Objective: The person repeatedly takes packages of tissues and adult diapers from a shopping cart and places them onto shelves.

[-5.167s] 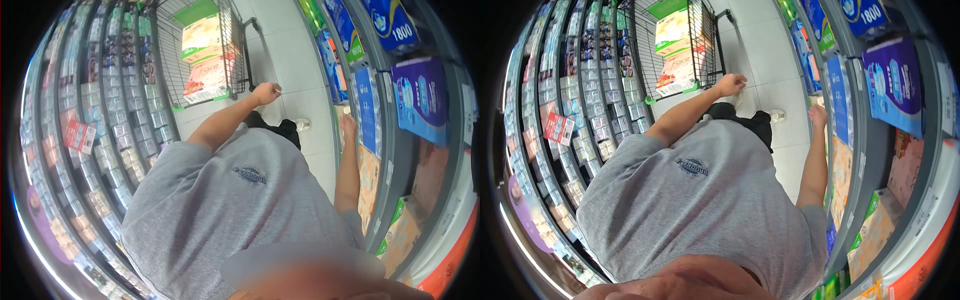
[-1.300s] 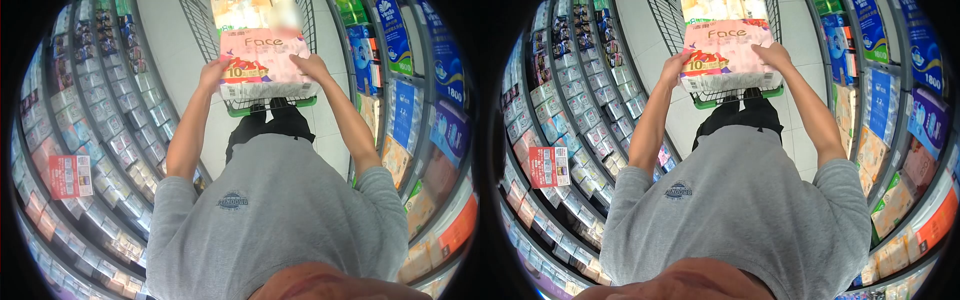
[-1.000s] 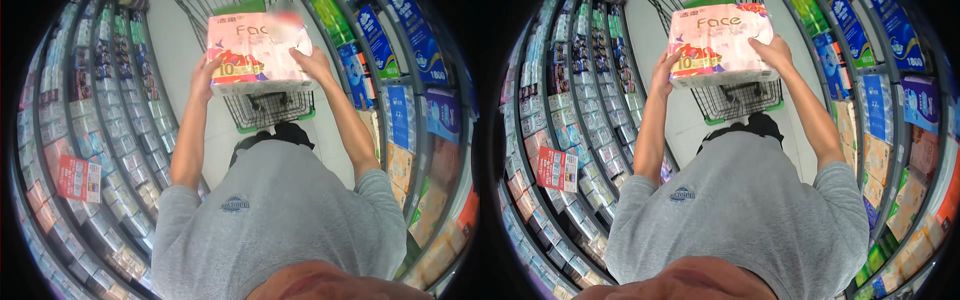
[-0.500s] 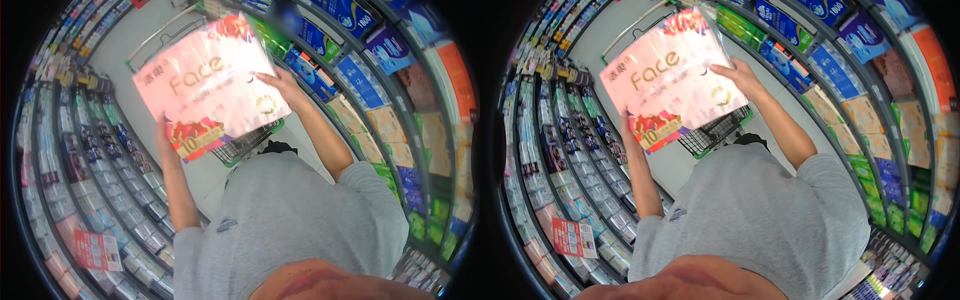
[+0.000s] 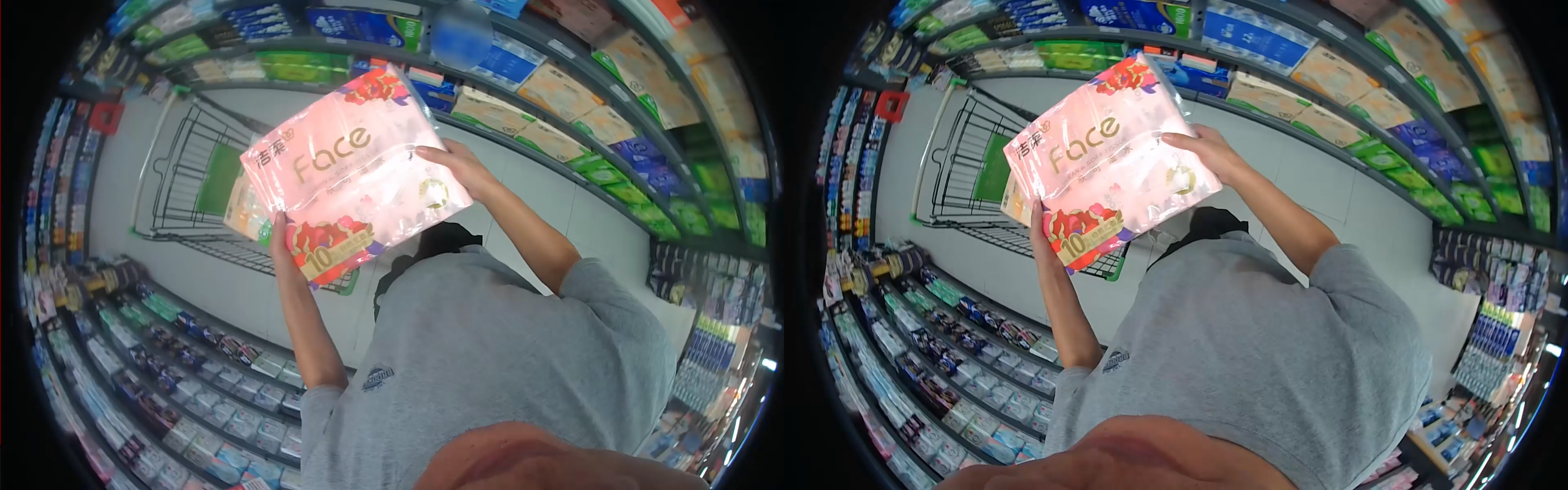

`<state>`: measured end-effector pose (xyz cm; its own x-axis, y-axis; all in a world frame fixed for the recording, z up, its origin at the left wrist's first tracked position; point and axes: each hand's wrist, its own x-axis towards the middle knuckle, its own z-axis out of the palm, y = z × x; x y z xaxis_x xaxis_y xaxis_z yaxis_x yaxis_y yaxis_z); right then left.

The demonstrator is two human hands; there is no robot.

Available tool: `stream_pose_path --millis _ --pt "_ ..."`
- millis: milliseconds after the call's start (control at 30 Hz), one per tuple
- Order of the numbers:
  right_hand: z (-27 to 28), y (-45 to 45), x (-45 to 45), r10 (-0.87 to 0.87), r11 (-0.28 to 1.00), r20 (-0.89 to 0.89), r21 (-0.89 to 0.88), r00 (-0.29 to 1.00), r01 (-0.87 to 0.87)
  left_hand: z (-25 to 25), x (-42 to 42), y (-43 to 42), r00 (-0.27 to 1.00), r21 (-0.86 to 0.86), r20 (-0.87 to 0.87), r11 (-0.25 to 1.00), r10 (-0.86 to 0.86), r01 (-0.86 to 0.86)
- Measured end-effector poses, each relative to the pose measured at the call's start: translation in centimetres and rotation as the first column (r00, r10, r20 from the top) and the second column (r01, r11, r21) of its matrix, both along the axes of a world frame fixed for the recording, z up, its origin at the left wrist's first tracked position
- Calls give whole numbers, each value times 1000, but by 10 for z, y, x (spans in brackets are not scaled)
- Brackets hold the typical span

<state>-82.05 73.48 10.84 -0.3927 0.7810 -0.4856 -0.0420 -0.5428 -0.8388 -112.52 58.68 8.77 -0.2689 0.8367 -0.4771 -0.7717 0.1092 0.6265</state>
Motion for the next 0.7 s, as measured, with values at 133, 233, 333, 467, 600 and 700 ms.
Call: stream_pose_path --millis 133,233,333,467,600,700 --pt "24 3 54 -85 992 -77 85 993 91 40 43 37 983 38 -185 999 -2 9" --pt "37 3 119 -221 940 -125 235 967 245 78 96 68 958 80 -279 993 -65 91" --pt "49 2 175 -299 891 -136 315 945 327 97 149 91 932 125 -348 980 -102 154" --pt "35 -7 280 -330 851 -126 389 936 353 80 219 105 882 206 -392 910 -261 360" --pt "4 -11 358 -466 847 -231 162 854 506 33 284 120 768 86 -434 826 -472 556" --pt "-32 -20 411 -442 895 -163 -14 882 446 8 344 133 785 -27 -266 818 -560 574"
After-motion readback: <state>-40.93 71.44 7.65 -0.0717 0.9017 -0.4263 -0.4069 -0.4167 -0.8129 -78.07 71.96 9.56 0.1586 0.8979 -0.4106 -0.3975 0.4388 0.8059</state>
